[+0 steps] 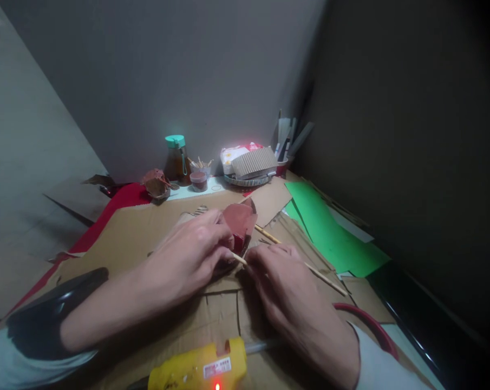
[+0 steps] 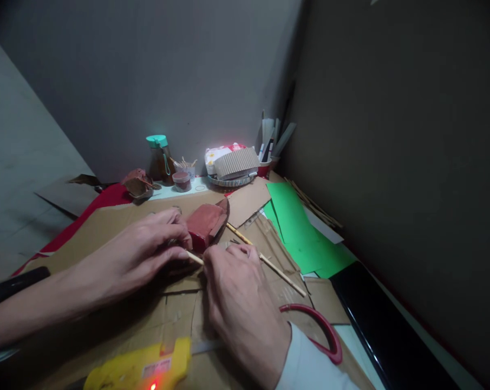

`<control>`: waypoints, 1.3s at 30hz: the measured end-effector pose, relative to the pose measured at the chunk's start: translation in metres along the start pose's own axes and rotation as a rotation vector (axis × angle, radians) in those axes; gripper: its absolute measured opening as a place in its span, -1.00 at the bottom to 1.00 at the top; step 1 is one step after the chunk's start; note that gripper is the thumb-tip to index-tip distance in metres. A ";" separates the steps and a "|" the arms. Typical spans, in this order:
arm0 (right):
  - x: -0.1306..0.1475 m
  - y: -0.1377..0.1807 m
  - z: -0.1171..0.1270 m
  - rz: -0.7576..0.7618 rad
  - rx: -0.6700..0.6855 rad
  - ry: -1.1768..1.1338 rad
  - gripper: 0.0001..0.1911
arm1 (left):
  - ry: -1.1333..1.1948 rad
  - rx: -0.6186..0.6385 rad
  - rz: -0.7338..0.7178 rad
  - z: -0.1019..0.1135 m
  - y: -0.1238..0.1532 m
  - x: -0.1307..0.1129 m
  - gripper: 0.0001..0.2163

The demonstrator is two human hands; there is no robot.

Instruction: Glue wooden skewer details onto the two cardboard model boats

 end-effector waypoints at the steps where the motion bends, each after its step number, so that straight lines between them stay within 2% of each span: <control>1: 0.000 0.000 -0.001 -0.005 0.006 0.002 -0.81 | 0.001 0.003 0.000 0.000 0.000 0.000 -0.81; 14: -0.001 -0.003 -0.006 0.006 0.021 0.068 -0.83 | -0.010 0.027 0.017 0.001 0.000 -0.003 -0.79; 25: -0.001 -0.003 0.000 -0.002 0.045 0.072 -0.85 | 0.108 -0.044 0.064 0.004 0.001 -0.002 -0.87; 28: 0.001 -0.002 0.000 0.002 0.039 0.060 -0.85 | 0.128 -0.088 0.096 0.010 0.003 -0.005 -0.84; 33: 0.001 0.001 0.000 -0.008 0.042 0.027 -0.86 | 0.122 -0.251 0.096 0.026 0.009 -0.006 -0.72; 39: 0.000 0.000 -0.001 -0.003 0.047 0.006 -0.87 | 0.084 -0.305 0.134 0.035 0.020 -0.001 -0.74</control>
Point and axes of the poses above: each hand's wrist, its own y-axis away from the middle knuckle, its own z-axis out of the back of the hand, x = y × z, the point moved 5 cm from there along -y, towards the middle knuckle, and after that the axes turned 6 degrees about y, right-handed, at the moved point
